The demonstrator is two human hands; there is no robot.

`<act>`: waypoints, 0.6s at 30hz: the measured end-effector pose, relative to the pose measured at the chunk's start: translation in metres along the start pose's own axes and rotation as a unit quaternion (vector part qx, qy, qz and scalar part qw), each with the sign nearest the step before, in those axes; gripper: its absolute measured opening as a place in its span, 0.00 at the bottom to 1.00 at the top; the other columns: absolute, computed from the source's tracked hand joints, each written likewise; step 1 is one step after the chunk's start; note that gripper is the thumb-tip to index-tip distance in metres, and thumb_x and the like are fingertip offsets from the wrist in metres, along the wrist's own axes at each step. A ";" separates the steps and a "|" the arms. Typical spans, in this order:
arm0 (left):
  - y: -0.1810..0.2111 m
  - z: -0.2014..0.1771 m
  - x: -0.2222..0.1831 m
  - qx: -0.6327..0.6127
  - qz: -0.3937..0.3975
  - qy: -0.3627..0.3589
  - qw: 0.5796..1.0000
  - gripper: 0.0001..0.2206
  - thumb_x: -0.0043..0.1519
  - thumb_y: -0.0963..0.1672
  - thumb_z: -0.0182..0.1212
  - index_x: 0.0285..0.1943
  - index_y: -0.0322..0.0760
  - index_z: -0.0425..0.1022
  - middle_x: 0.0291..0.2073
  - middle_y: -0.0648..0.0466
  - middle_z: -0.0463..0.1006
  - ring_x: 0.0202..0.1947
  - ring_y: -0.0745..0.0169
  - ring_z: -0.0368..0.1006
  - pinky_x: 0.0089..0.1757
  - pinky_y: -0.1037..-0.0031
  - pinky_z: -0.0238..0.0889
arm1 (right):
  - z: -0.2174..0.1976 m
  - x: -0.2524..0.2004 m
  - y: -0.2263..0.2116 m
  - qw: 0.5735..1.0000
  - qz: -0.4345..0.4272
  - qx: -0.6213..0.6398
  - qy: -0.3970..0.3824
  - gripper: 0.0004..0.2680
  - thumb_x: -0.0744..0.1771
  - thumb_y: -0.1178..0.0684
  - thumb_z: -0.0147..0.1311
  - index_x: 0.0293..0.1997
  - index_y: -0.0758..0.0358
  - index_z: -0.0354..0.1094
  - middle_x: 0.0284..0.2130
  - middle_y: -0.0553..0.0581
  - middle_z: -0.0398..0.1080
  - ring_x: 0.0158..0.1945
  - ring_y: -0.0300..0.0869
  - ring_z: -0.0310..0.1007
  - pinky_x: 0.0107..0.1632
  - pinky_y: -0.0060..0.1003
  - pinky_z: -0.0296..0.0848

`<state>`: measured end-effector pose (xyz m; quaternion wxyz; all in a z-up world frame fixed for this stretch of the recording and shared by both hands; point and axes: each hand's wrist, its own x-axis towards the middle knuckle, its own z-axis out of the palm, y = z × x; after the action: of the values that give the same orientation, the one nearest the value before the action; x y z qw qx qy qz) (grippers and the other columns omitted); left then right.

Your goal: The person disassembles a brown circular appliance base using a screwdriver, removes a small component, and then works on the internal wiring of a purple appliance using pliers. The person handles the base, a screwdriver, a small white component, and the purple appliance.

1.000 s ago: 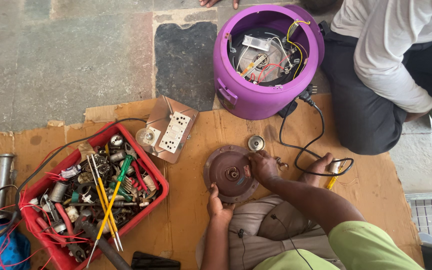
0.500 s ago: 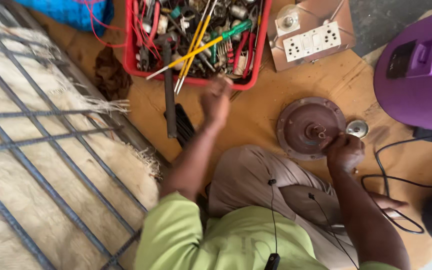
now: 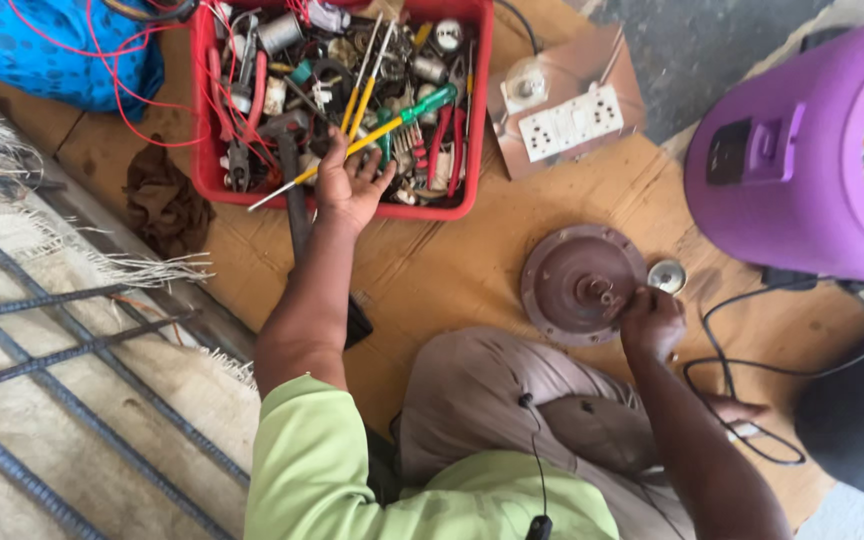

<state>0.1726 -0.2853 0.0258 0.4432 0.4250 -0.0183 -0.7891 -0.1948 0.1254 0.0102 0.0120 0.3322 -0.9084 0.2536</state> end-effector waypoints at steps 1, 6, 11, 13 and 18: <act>-0.005 -0.001 0.005 -0.023 0.018 0.010 1.000 0.24 0.59 0.52 0.66 0.64 0.50 0.68 0.57 0.54 0.69 0.57 0.55 0.67 0.55 0.48 0.65 | -0.007 0.004 0.001 0.990 0.098 0.087 -0.047 0.03 0.67 0.59 0.60 0.41 0.66 0.77 0.36 0.64 0.75 0.40 0.53 0.74 0.46 0.47 0.74; -0.020 -0.007 -0.014 -0.018 0.224 -0.026 0.974 0.13 0.66 0.40 0.65 0.59 0.31 0.75 0.48 0.50 0.78 0.51 0.54 0.76 0.56 0.57 0.73 | -0.067 0.001 0.009 0.814 0.367 0.449 -0.043 0.09 0.65 0.62 0.56 0.49 0.65 0.71 0.38 0.54 0.73 0.38 0.41 0.75 0.45 0.36 0.79; 0.025 0.033 -0.122 -0.028 0.263 -0.092 0.960 0.11 0.68 0.35 0.58 0.59 0.32 0.74 0.45 0.50 0.79 0.49 0.59 0.78 0.56 0.62 0.76 | -0.161 0.013 -0.043 0.770 0.341 0.538 -0.041 0.14 0.72 0.57 0.56 0.66 0.67 0.62 0.57 0.64 0.69 0.59 0.52 0.73 0.60 0.51 0.77; 0.005 0.064 -0.168 -0.034 0.206 -0.141 0.968 0.12 0.68 0.36 0.57 0.60 0.30 0.73 0.48 0.50 0.79 0.49 0.59 0.78 0.56 0.64 0.75 | -0.193 0.024 -0.083 0.738 0.207 0.632 -0.111 0.16 0.75 0.64 0.53 0.73 0.67 0.54 0.58 0.62 0.60 0.60 0.51 0.65 0.66 0.55 0.72; -0.138 0.168 -0.256 0.015 0.056 -0.278 0.959 0.10 0.72 0.40 0.59 0.60 0.29 0.73 0.47 0.49 0.79 0.49 0.57 0.78 0.53 0.62 0.78 | -0.281 0.043 -0.185 0.736 -0.082 0.647 -0.179 0.41 0.66 0.70 0.59 0.77 0.39 0.23 0.76 0.61 0.49 0.74 0.52 0.57 0.70 0.48 0.69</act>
<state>0.0262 -0.0770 0.2445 0.4575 0.1935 -0.1762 -0.8498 -0.1571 0.1114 0.3471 -0.3484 0.3723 -0.4797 0.7141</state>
